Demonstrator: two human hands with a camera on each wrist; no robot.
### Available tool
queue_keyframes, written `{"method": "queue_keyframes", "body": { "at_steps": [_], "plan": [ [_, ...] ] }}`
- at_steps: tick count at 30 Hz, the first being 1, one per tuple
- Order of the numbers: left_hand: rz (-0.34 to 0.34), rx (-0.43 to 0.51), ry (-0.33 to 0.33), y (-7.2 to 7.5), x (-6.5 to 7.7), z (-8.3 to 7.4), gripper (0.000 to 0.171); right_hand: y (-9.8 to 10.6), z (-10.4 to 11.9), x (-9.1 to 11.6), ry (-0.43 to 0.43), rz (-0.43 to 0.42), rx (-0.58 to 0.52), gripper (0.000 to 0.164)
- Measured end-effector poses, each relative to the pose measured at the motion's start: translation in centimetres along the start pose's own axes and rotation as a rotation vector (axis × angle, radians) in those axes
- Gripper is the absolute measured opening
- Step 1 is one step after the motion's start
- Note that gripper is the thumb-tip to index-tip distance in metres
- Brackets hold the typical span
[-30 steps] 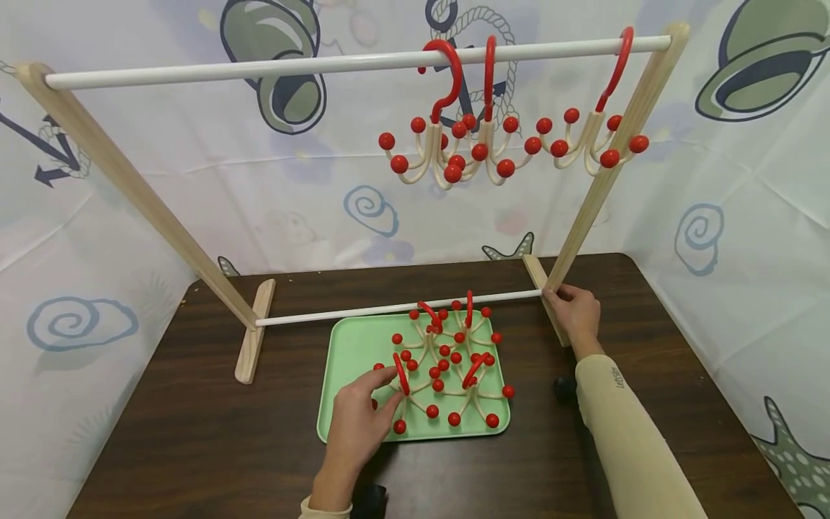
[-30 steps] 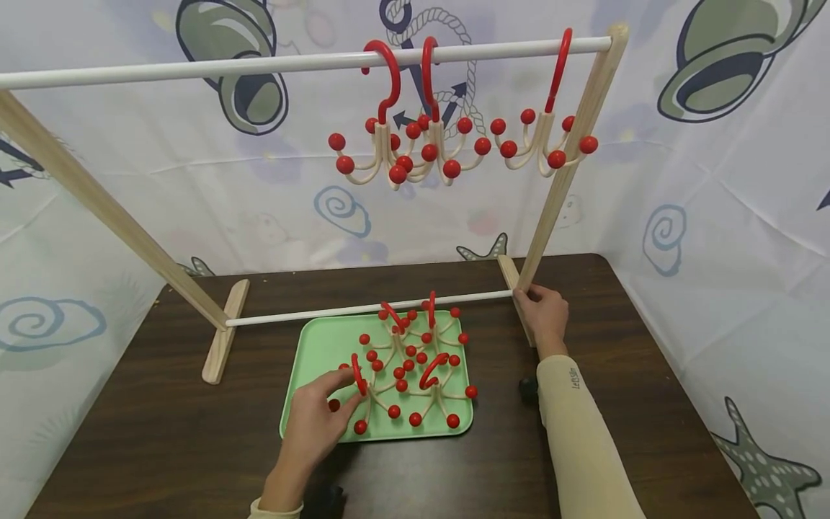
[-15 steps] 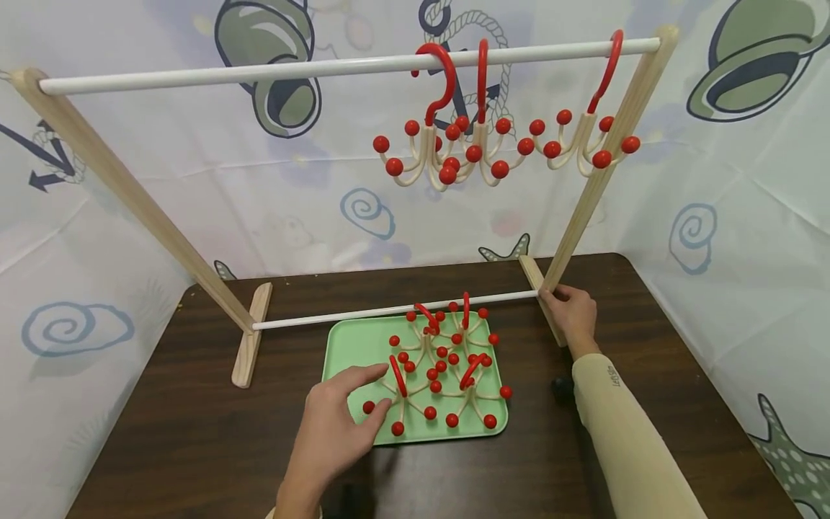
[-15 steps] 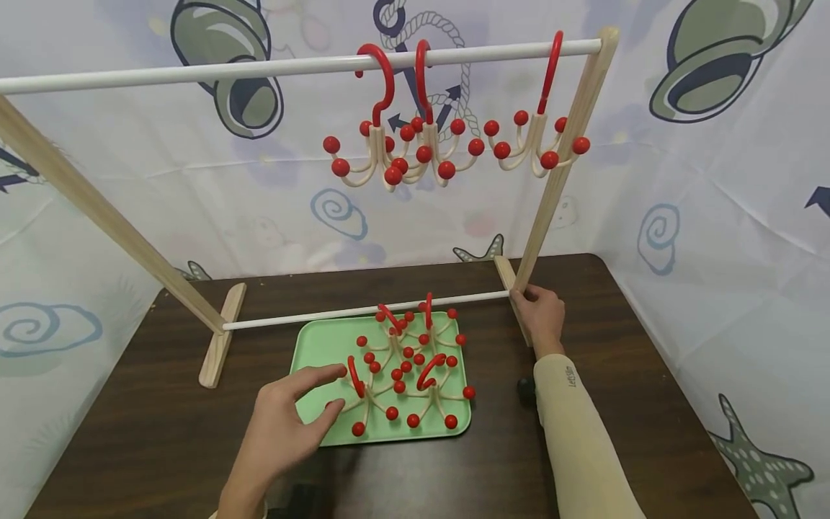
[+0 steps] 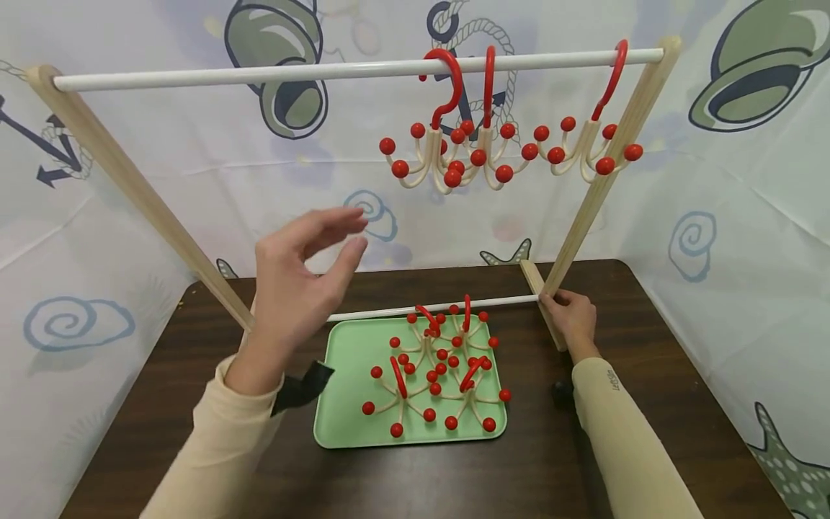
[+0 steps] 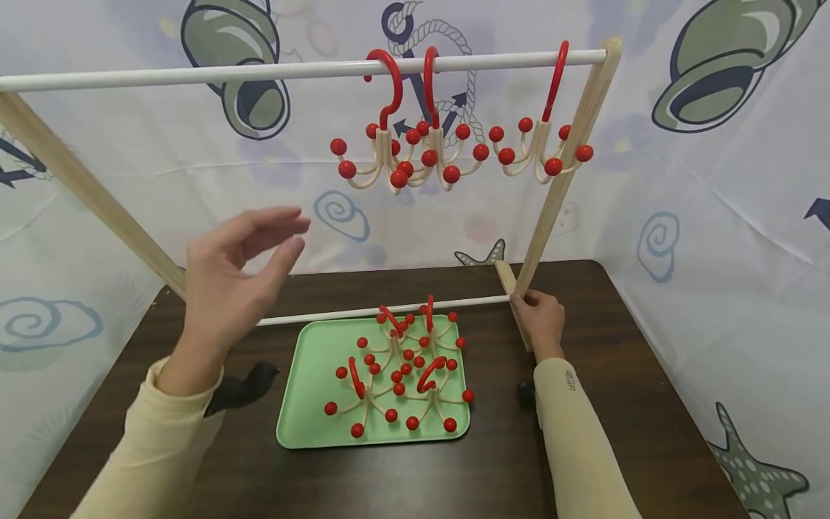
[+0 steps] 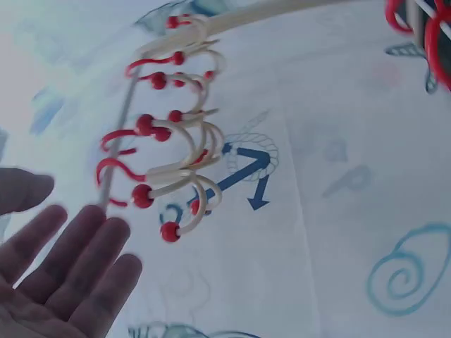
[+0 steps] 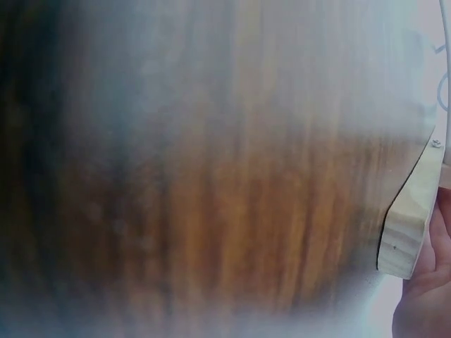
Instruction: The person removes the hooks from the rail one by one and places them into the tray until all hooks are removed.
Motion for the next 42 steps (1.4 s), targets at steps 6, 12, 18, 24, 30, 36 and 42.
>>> {"method": "queue_keyframes", "body": {
  "at_steps": [6,12,18,24,30,36,42],
  "plan": [
    [0.076,-0.081,-0.045,-1.1,-6.1,0.9,0.027,-0.1,-0.2,0.1,0.003,0.001,0.002,0.052],
    [0.140,-0.117,0.115,-3.7,-10.3,1.7,0.034,-0.1,-0.6,0.1,0.000,-0.002,0.005,0.052],
    [0.346,-0.291,0.285,-7.0,-12.8,3.4,0.048,0.1,-1.0,0.4,-0.012,-0.006,-0.002,0.051],
    [0.375,-0.366,0.342,-8.2,-13.4,5.2,0.040,0.2,-1.3,0.5,-0.018,-0.009,0.015,0.052],
    [0.331,-0.363,0.336,-7.7,-13.5,6.4,0.031,0.2,-0.9,0.6,0.002,-0.022,0.009,0.051],
    [0.305,-0.361,0.290,-7.6,-13.6,6.5,0.027,0.2,-0.3,0.4,0.021,-0.035,0.009,0.050],
    [0.237,-0.407,0.213,-6.9,-13.8,5.8,0.027,0.0,-0.2,0.2,0.023,-0.037,0.007,0.050]
  ]
}}
Point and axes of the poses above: each hand's wrist, its own x-axis away from the middle knuckle, its own y-axis out of the back of the hand, z = x × y, the point moved 5 cm from there along -x, towards the middle knuckle, and after that the axes turned 5 degrees about x, right-handed, at the moved point
